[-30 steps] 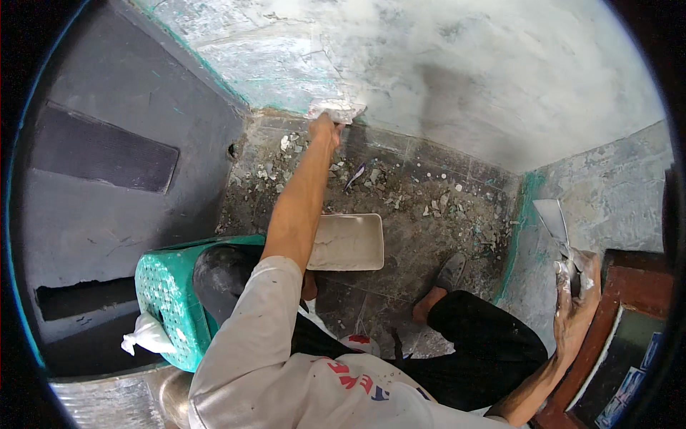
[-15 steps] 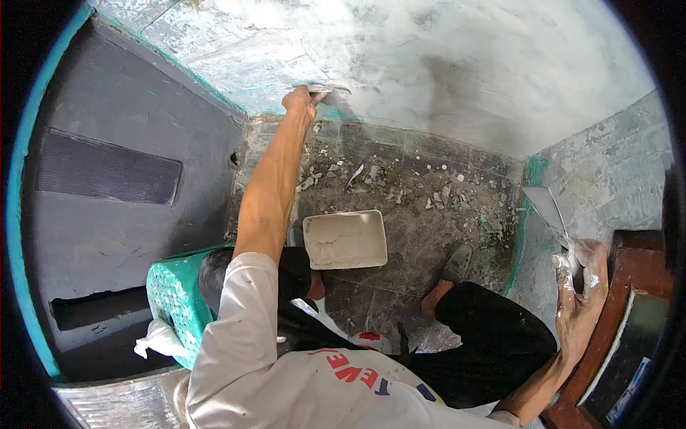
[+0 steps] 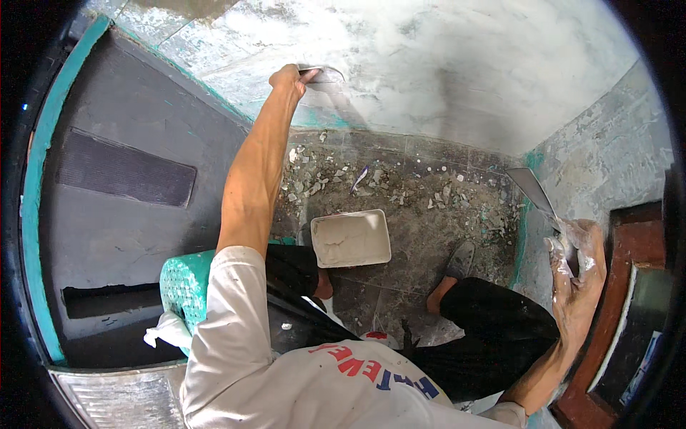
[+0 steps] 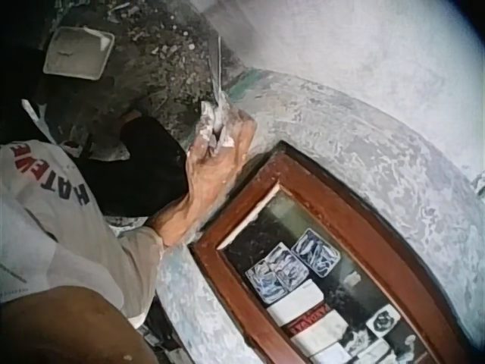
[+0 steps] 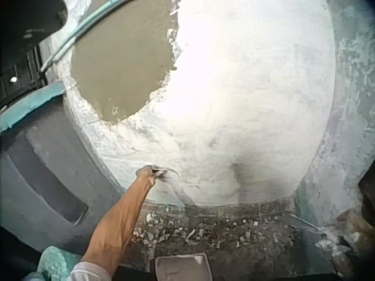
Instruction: Applying plaster or wall putty to a damaged wall surface using a hand scraper.
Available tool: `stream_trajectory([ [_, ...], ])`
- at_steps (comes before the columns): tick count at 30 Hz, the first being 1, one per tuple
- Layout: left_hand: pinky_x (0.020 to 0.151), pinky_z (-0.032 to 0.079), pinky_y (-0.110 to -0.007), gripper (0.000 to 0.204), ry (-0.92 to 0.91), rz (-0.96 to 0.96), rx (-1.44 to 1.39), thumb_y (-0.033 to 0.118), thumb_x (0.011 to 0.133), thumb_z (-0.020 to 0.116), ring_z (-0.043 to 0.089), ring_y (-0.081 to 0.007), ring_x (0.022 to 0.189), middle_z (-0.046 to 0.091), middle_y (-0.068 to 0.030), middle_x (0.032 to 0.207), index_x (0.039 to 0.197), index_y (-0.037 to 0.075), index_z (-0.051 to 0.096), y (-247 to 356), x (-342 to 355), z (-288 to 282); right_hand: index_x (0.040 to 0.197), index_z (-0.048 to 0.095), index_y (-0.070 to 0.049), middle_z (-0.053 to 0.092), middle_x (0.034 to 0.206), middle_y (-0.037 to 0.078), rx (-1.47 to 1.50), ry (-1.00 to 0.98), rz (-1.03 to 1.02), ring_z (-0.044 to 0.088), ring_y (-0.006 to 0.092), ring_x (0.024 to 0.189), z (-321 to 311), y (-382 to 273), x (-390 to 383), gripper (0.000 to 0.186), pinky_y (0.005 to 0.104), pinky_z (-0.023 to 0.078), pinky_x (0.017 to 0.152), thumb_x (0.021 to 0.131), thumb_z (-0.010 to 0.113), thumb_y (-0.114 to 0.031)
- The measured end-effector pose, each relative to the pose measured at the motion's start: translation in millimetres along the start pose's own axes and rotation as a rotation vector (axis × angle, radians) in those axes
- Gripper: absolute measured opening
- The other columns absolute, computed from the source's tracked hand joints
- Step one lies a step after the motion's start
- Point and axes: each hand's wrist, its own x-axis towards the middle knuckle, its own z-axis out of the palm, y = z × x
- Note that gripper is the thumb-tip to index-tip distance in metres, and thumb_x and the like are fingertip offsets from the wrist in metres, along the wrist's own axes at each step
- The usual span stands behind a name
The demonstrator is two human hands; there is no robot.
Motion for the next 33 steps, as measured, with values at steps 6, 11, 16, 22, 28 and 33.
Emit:
stream_trajectory([
  [6,0.072,0.071,-0.048,0.037,-0.111,0.063,-0.045,-0.006,0.101,0.032,0.066,-0.0575,0.097,0.051,-0.0435,0.125,0.133,-0.026,0.030,51.7,-14.5,34.9,0.120,0.065,0.004,0.063,0.119,0.023,-0.016,0.101,-0.030,0.063,0.0401,0.107,1.3,7.3,-11.3,0.032,0.0412,0.047,0.098,0.090,0.066,-0.006],
  [11,0.073,0.070,-0.047,0.032,-0.170,0.089,0.010,-0.006,0.102,0.037,0.068,-0.0498,0.097,0.054,-0.0394,0.123,0.127,-0.026,0.037,118.6,-39.2,40.2,0.118,0.063,0.005,0.062,0.114,0.018,0.024,0.100,-0.108,0.061,0.0315,0.102,2.2,-7.9,-2.0,0.027,0.0352,0.047,0.094,0.091,0.067,-0.002],
  [16,0.090,0.067,-0.042,0.031,-0.299,0.112,-0.091,0.002,0.106,0.034,0.068,-0.0407,0.107,0.058,-0.0330,0.125,0.122,-0.023,0.044,124.3,-112.1,9.4,0.114,0.062,0.006,0.061,0.107,0.014,-0.079,0.133,-0.141,0.059,0.0239,0.097,-3.1,-6.4,-7.0,0.022,0.0303,0.047,0.088,0.093,0.068,0.001],
  [22,0.075,0.069,-0.045,0.019,-0.002,0.073,-0.073,0.007,0.105,0.046,0.069,-0.0324,0.094,0.060,-0.0206,0.112,0.117,-0.007,0.050,44.0,-103.3,-73.7,0.115,0.062,0.006,0.061,0.108,0.014,-0.079,0.074,-0.118,0.059,0.0249,0.096,2.1,-11.2,-2.9,0.024,0.0308,0.047,0.088,0.093,0.068,0.000],
  [28,0.071,0.068,-0.041,0.030,0.155,-0.164,0.050,0.008,0.102,0.050,0.071,-0.0326,0.091,0.064,-0.0200,0.115,0.127,-0.009,0.051,-130.9,-74.5,-145.2,0.119,0.064,0.004,0.059,0.112,0.021,-0.024,-0.001,-0.036,0.062,0.0362,0.095,14.1,-8.7,1.4,0.031,0.0385,0.050,0.085,0.094,0.063,-0.015],
  [33,0.076,0.068,-0.048,0.038,0.173,-0.304,-0.017,0.005,0.102,0.046,0.071,-0.0405,0.101,0.062,-0.0253,0.122,0.136,-0.011,0.041,-216.1,-41.2,-150.0,0.117,0.064,0.005,0.056,0.104,0.018,-0.095,-0.061,0.019,0.057,0.0310,0.091,18.0,3.2,7.1,0.040,0.0387,0.049,0.081,0.099,0.061,-0.030],
])
